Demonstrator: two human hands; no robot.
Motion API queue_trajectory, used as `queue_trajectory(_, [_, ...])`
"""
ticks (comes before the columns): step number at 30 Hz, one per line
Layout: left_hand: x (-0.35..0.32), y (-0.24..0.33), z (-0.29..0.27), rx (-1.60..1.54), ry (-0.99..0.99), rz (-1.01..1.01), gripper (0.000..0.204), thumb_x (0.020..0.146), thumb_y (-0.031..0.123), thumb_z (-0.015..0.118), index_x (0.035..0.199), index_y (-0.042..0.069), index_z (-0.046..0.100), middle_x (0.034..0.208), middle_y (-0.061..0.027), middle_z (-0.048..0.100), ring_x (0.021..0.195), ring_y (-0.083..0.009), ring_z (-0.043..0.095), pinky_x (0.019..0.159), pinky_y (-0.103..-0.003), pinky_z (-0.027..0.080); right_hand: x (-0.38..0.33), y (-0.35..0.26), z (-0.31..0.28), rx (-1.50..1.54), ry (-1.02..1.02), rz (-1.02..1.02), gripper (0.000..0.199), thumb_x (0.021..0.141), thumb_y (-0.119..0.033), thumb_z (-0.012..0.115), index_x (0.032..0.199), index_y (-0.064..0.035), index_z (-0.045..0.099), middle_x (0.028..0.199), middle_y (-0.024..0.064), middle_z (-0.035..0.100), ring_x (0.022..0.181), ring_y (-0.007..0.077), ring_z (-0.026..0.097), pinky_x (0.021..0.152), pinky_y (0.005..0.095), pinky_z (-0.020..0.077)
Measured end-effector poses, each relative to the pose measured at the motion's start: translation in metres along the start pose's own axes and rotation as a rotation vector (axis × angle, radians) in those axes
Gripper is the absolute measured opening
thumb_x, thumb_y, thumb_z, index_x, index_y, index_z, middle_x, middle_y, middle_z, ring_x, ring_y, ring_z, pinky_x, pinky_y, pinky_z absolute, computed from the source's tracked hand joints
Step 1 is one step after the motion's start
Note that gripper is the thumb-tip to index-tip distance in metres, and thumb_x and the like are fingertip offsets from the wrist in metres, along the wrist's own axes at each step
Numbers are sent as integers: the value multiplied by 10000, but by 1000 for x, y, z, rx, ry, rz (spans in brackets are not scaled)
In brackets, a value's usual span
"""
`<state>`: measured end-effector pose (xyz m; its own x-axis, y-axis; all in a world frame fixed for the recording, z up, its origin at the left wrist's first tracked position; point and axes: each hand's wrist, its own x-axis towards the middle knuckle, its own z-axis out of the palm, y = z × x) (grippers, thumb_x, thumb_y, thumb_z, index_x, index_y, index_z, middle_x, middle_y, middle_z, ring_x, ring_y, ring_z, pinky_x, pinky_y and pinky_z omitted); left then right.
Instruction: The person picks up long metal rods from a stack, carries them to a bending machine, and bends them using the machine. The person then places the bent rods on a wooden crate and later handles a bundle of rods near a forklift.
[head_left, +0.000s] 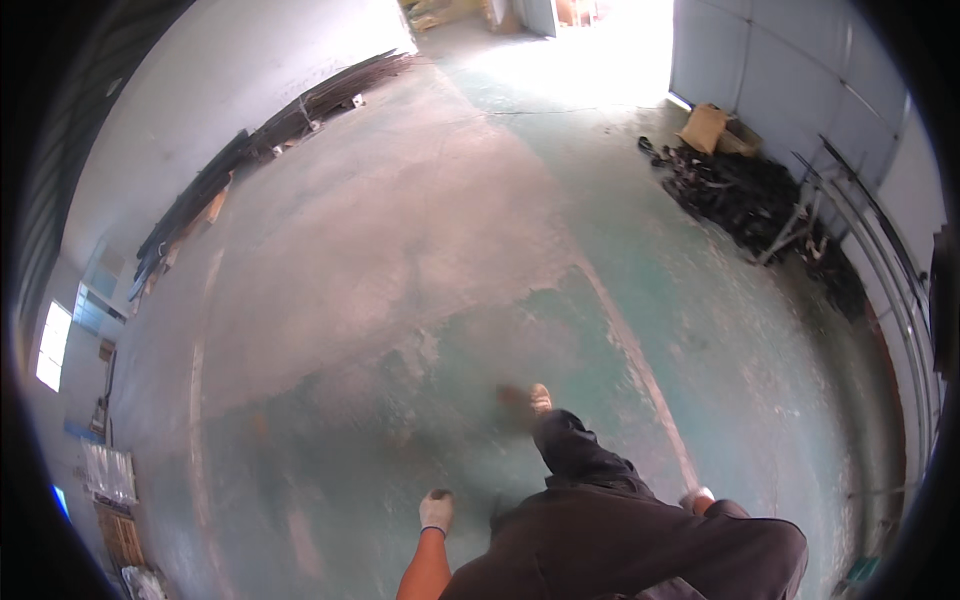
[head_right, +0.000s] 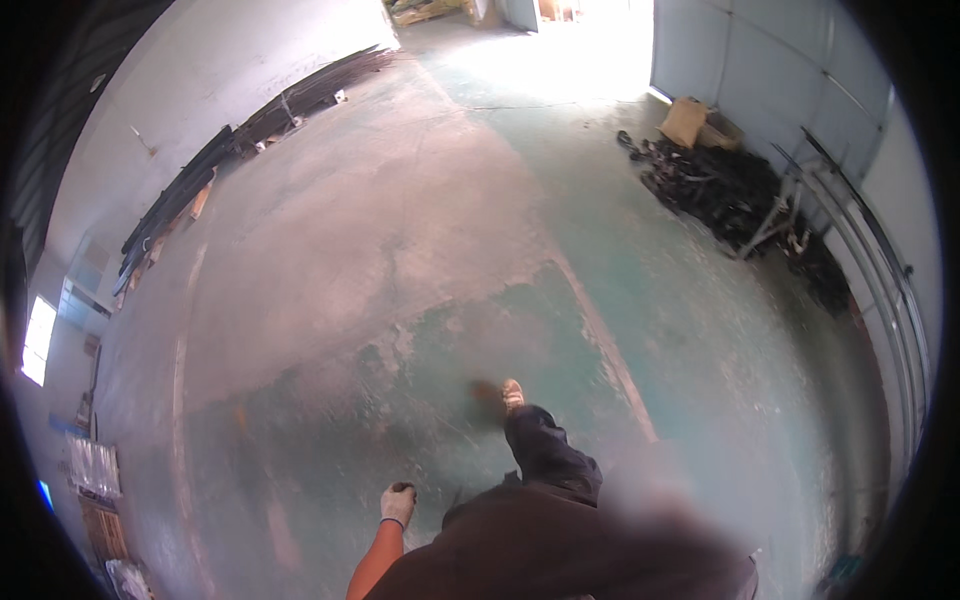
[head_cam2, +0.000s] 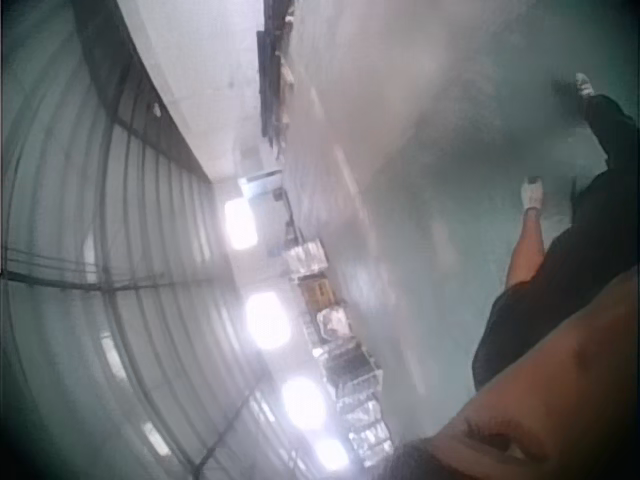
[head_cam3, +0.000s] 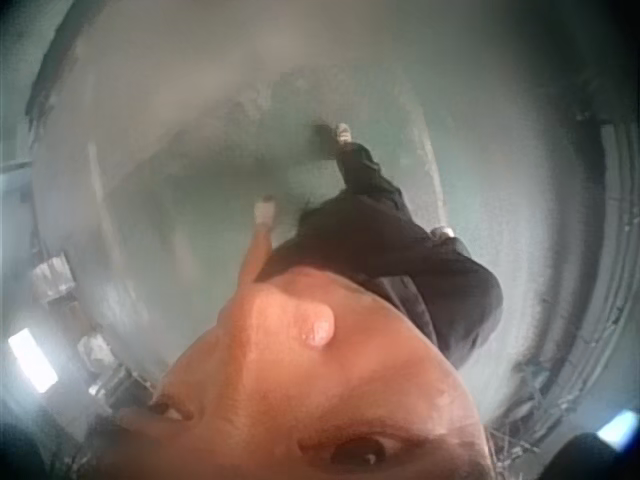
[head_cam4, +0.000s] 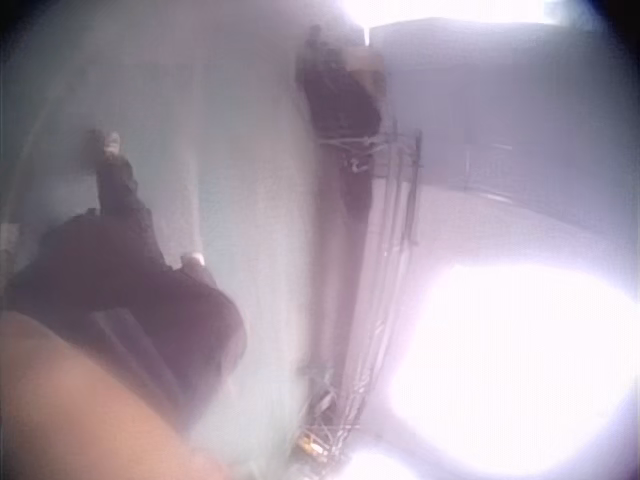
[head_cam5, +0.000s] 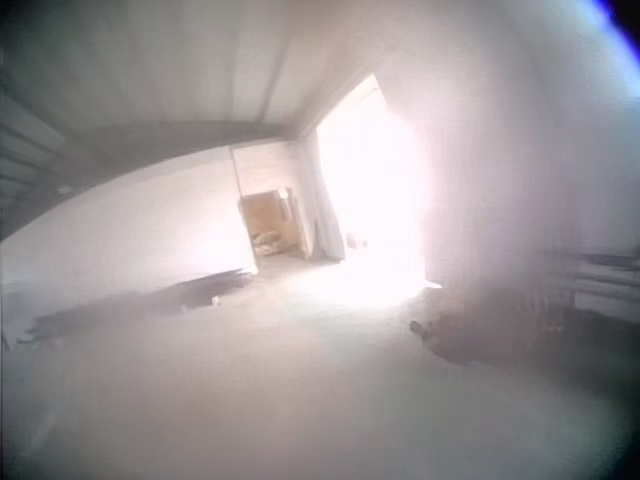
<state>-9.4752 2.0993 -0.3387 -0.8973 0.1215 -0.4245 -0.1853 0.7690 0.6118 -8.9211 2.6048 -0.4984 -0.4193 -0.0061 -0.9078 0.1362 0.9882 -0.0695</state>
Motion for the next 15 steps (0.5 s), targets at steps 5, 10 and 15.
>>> queue_trajectory(5, [128, 108, -23, -34, 17, -196, 314, 892, 258, 601, 1047, 41, 767, 982, -226, 761, 988, -385, 733, 835, -461, 571, 105, 33, -182, 640, 13, 397, 256, 961, -341, 677, 1071, -129, 769, 1052, 84, 780, 986, 268, 744, 835, 428, 583])
queue_trajectory(10, [260, 143, -14, 454, -408, 120, 364, 910, 305, 543, 1056, 66, 775, 1072, -247, 739, 1091, -424, 702, 906, -488, 560, 233, 54, -625, 499, 680, 183, 360, 865, -341, 676, 1013, -24, 762, 1021, 193, 768, 1004, 380, 733, 889, 463, 572])
queue_trajectory(15, [393, 225, -33, -60, -112, -127, 357, 903, 338, 571, 1081, 118, 786, 1123, -200, 740, 1110, -425, 685, 930, -469, 558, 192, 12, -1066, 948, 789, -14, 483, 921, -422, 680, 1262, -83, 720, 1256, 168, 726, 1206, 338, 670, 1029, 411, 523])
